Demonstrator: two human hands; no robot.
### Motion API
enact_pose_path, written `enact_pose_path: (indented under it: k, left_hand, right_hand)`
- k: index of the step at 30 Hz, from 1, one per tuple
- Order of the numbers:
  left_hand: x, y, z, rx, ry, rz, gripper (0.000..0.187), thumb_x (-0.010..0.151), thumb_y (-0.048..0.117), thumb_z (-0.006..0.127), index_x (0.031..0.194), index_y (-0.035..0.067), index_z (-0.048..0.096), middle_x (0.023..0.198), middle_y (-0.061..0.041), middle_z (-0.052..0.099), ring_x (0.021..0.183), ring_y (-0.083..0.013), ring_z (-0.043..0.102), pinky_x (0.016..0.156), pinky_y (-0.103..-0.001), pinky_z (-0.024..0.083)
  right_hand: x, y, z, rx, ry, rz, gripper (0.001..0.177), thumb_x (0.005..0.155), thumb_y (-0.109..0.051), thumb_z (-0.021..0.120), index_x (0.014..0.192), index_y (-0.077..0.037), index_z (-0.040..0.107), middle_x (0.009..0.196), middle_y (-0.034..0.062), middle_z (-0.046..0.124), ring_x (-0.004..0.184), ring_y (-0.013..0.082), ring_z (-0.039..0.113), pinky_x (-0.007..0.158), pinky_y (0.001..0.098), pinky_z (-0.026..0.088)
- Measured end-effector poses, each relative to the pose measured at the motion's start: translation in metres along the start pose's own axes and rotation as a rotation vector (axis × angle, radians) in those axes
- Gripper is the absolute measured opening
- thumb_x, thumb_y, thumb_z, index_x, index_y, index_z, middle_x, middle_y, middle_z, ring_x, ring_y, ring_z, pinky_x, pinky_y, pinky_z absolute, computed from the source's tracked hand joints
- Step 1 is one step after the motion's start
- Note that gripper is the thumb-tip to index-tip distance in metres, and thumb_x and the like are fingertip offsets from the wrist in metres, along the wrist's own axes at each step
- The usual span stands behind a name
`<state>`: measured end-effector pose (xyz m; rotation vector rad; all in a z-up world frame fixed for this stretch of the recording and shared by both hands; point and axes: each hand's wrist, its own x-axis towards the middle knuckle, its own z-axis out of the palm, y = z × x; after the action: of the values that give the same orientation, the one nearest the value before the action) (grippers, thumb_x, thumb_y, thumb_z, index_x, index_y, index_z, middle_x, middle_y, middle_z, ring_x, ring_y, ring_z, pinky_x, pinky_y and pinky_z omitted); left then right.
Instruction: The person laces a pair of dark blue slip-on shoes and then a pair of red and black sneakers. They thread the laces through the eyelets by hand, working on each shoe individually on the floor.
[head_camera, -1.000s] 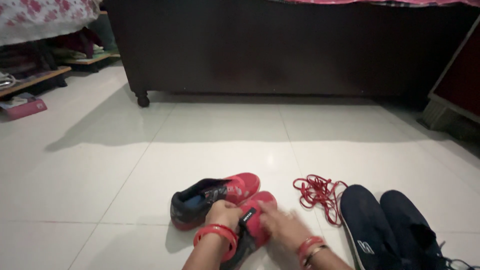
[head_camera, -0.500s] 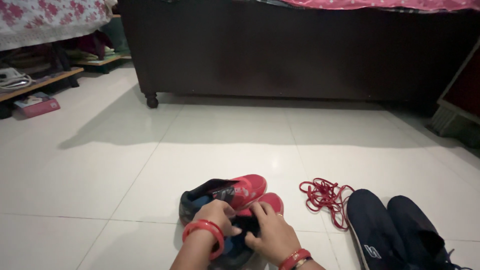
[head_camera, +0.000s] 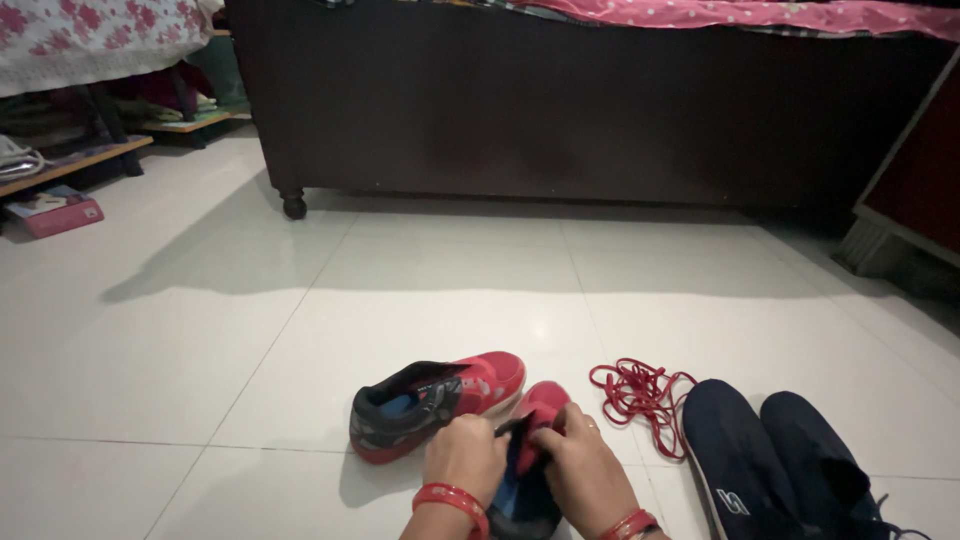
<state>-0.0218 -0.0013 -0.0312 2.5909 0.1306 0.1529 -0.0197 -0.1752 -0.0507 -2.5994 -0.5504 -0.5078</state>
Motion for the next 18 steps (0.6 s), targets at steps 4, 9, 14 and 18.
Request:
enact_pose_path:
  k: [4,9,14,18]
  left_hand:
    - [-0.002,0.002,0.007,-0.003,0.065,0.144,0.027,0.089,0.032,0.071,0.086,0.005,0.074,0.091,-0.017,0.072,0.09,-0.0374,0.07,0.08,-0.048,0.056]
    - [-0.001,-0.007,0.012,0.018,0.088,0.148,0.018,0.087,0.025,0.07,0.088,0.008,0.075,0.094,-0.013,0.072,0.093,-0.0361,0.07,0.082,-0.048,0.055]
    - [0.001,-0.013,0.011,0.036,0.069,0.111,0.013,0.087,0.021,0.068,0.092,0.013,0.076,0.096,-0.012,0.072,0.095,-0.0343,0.07,0.084,-0.046,0.055]
    - [0.0,-0.009,0.005,-0.037,0.068,0.093,0.014,0.087,0.027,0.071,0.094,0.016,0.077,0.097,-0.011,0.074,0.095,-0.0334,0.07,0.084,-0.046,0.055]
  right_hand:
    - [0.005,-0.005,0.001,-0.071,0.032,0.077,0.033,0.07,-0.004,0.072,0.101,-0.012,0.064,0.099,0.0104,0.061,0.1,0.0336,0.062,0.081,0.0446,0.054]
    - [0.011,-0.014,-0.002,0.023,-0.006,0.147,0.031,0.074,-0.006,0.072,0.102,-0.01,0.06,0.102,0.0118,0.062,0.094,0.0369,0.064,0.076,0.0472,0.054]
    - [0.007,-0.017,0.007,0.159,-0.038,0.235,0.038,0.072,-0.004,0.073,0.107,-0.007,0.057,0.105,0.0127,0.06,0.096,0.0381,0.063,0.077,0.0472,0.053]
    - [0.006,-0.012,0.017,0.159,0.054,-0.047,0.038,0.062,0.004,0.071,0.097,-0.005,0.061,0.102,0.017,0.059,0.099,0.04,0.061,0.082,0.0467,0.052]
